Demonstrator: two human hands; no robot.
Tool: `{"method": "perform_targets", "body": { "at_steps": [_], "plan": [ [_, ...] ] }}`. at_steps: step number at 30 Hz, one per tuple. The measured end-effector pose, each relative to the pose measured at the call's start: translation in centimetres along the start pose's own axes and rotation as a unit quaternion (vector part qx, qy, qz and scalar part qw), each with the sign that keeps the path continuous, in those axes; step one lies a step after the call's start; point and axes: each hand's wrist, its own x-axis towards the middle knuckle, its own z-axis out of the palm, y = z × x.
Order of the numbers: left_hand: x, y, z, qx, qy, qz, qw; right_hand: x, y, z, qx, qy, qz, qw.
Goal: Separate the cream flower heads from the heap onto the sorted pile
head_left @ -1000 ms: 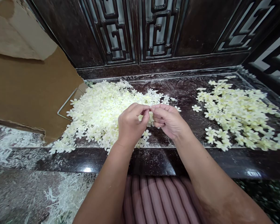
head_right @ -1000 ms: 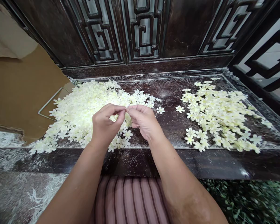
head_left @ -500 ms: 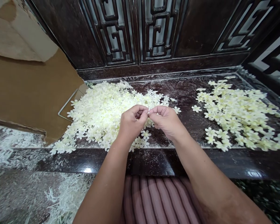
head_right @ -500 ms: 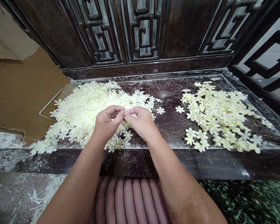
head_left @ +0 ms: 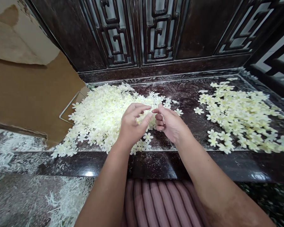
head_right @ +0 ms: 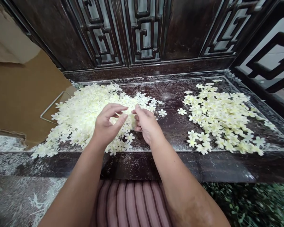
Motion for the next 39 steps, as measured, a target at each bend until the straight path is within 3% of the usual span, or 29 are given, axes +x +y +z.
{"method": "perform_targets", "body": {
  "at_steps": [3, 6, 10, 15, 18, 21, 24, 27, 29, 33, 39],
  "plan": [
    [-0.4, 0.6, 1.0, -0.023, -0.072, 0.025, 0.997, 0.2, 0.2, 0.2, 0.024, -0.006, 0.014, 1.0],
    [-0.6, 0.7, 1.7, 0.001, -0.092, -0.023, 0.996, -0.1, 0.0, 0.4, 0.033, -0.033, 0.024, 0.999],
    [-0.2, 0.7, 1.7, -0.056, -0.043, -0.14, 0.988, -0.6, -0.3, 0.3, 0.038, -0.091, 0.037, 0.994],
    [0.5, 0.6, 0.8, -0.244, 0.038, -0.283, 0.927, -0.6, -0.4, -0.3, -0.007, -0.092, -0.01, 0.996],
    [0.6, 0.4, 0.6, -0.29, 0.034, -0.317, 0.902, -0.5, -0.2, -0.3, -0.073, -0.094, -0.052, 0.992],
    [0.5, 0.4, 0.7, -0.249, 0.039, -0.299, 0.921, -0.4, 0.2, -0.1, -0.115, -0.065, -0.091, 0.987],
    [0.3, 0.7, 0.8, -0.131, 0.055, -0.196, 0.97, -0.2, 0.4, -0.1, -0.151, -0.031, -0.143, 0.978],
    [0.2, 0.8, 0.8, -0.112, -0.016, -0.119, 0.987, 0.0, 0.4, -0.3, -0.16, -0.012, -0.169, 0.973],
    [0.1, 0.7, 0.7, -0.145, -0.038, -0.135, 0.979, -0.1, 0.2, -0.4, -0.149, -0.012, -0.162, 0.975],
    [0.1, 0.2, 0.6, -0.211, -0.012, -0.208, 0.955, -0.7, -0.4, -0.3, -0.102, -0.055, -0.129, 0.985],
    [0.3, 0.0, 0.4, -0.237, 0.005, -0.222, 0.946, -1.0, -0.6, -0.3, -0.079, -0.082, -0.115, 0.987]
  ]
}}
